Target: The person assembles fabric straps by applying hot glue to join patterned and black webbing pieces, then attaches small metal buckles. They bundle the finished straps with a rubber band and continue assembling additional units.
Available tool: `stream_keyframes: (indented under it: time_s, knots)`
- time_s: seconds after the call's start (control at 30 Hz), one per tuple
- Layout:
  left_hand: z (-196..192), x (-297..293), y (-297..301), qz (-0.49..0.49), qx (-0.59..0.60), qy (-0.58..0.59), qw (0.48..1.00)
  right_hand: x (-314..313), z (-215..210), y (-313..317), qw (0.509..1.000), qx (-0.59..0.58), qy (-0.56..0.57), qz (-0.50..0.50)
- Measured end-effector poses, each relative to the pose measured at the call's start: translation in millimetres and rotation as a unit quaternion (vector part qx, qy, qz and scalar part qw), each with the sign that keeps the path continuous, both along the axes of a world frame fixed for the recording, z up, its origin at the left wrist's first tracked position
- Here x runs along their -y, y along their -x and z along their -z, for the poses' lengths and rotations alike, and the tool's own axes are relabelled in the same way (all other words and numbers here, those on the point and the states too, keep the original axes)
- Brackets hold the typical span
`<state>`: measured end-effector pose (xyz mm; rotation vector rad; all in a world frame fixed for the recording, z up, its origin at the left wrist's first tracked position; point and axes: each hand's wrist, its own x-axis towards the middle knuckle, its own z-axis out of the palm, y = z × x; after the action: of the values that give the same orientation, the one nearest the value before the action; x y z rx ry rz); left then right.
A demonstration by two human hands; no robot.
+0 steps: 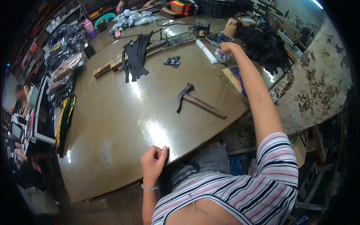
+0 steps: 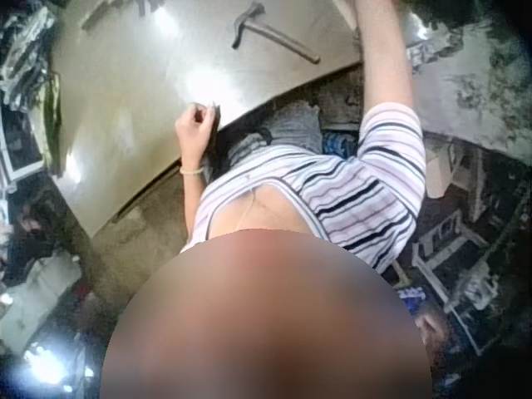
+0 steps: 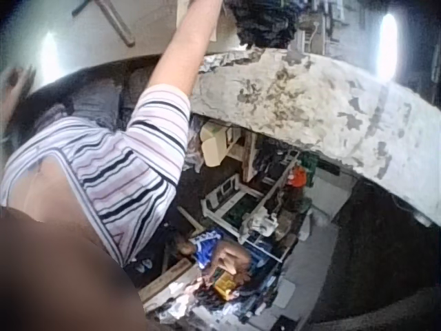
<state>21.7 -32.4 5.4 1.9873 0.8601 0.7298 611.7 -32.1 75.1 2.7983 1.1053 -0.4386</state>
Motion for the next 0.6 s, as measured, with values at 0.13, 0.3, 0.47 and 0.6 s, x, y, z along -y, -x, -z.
stream_keyframes:
  time_s: [0.13,0.3,0.47,0.6]
  knots:
    - [-1.1,-0.8,0.0,0.006,-0.002,0.007,1.000,-5.6,0.2,37.3,0.991,0.041,0.098,-0.080]
    - [-1.7,-2.8,1.4,0.010,0.008,0.004,1.000,-21.3,-44.3,103.2,0.969,0.235,0.038,-0.061]
    - [-1.5,-5.0,2.2,0.014,0.012,0.044,0.999,-51.7,-67.9,185.7,0.935,0.305,-0.079,-0.165]
    - [-2.6,-5.0,0.8,0.012,0.006,0.046,0.999,-89.2,-37.1,277.6,0.906,0.188,-0.187,-0.331]
